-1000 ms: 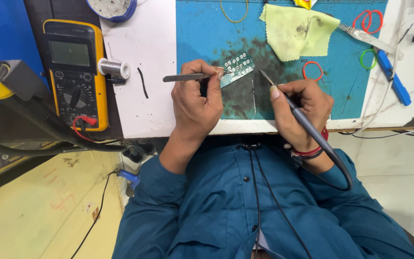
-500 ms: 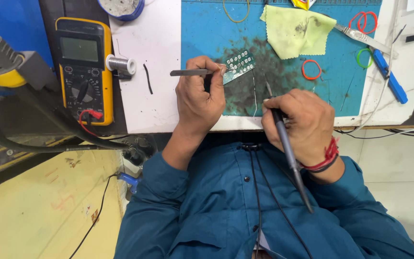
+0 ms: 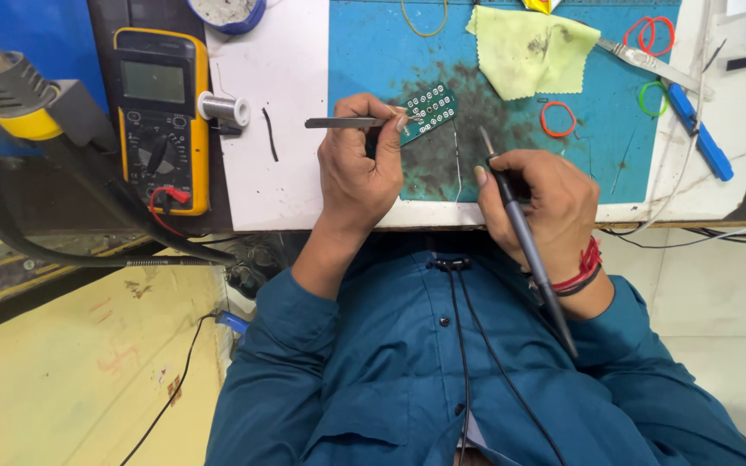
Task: The person solders a green circuit board on a workbench, holding the board with one hand while applying a soldering iron and solder wire to its contacts. They reposition the board repeatedly to work on different areas and later use tweezers on the board's components.
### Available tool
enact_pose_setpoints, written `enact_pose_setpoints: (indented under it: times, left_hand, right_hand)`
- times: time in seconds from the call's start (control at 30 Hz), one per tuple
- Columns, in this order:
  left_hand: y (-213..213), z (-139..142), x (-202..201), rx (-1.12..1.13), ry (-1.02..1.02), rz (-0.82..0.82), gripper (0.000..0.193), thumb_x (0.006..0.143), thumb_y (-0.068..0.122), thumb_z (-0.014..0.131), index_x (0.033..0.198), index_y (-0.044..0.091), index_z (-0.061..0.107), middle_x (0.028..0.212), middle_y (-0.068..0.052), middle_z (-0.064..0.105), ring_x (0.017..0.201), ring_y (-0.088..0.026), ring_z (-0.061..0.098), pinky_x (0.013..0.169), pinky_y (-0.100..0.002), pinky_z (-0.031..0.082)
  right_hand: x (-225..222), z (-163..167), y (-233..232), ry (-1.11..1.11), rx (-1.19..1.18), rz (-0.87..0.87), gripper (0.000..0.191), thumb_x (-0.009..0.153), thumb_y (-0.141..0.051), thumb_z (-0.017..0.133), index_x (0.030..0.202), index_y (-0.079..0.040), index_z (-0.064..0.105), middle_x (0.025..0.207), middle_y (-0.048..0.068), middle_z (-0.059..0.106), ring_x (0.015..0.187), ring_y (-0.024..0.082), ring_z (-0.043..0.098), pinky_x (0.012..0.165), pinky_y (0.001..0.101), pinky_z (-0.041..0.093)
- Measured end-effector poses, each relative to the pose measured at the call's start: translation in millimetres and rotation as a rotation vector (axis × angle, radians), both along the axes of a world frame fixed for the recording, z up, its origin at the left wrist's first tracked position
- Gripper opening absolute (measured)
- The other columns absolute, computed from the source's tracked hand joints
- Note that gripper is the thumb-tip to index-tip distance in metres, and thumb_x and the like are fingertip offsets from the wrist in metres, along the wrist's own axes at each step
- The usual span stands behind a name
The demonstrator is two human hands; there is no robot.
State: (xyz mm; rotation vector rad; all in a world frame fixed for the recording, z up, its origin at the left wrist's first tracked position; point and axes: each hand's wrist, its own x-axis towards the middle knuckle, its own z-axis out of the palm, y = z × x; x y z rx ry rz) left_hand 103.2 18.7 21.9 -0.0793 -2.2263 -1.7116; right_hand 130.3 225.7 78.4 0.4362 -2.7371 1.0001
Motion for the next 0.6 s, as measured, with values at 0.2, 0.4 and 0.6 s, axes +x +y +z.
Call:
enact_pose_setpoints:
  times: [0.2, 0.4, 0.6]
  left_hand:
    - [0, 1, -3, 0.012, -0.028, -0.011, 0.016, 0.105, 0.004, 0.067, 0.113, 0.004, 0.052, 0.101, -0.011, 0.073, 0.090, -0.018, 0.075, 0.080, -0.031, 0.062]
    - [-3, 1, -8, -0.002, -0.017, -0.009, 0.016, 0.104, 0.002, 0.067, 0.113, 0.004, 0.053, 0.102, -0.011, 0.073, 0.091, -0.019, 0.076, 0.081, -0.030, 0.061]
    - [-7, 2, -15, -0.021, -0.026, -0.026, 0.013, 0.104, 0.003, 0.068, 0.111, 0.004, 0.057, 0.106, -0.011, 0.074, 0.094, -0.020, 0.075, 0.082, -0.030, 0.061]
  right_hand:
    - [-7, 11, 2, -0.028, 0.046, 0.051, 0.011, 0.089, -0.009, 0.078, 0.097, -0.005, 0.073, 0.080, 0.011, 0.067, 0.073, 0.028, 0.066, 0.067, 0.0359, 0.051]
    - [-11, 9, 0, -0.108, -0.041, -0.078, 0.013, 0.097, -0.013, 0.081, 0.097, -0.003, 0.074, 0.071, 0.010, 0.066, 0.060, 0.021, 0.064, 0.058, 0.0315, 0.047]
    - [-19, -4, 6, -0.125, -0.090, -0.094, 0.010, 0.099, -0.011, 0.080, 0.098, -0.003, 0.074, 0.072, 0.009, 0.066, 0.061, 0.018, 0.064, 0.060, 0.0297, 0.047]
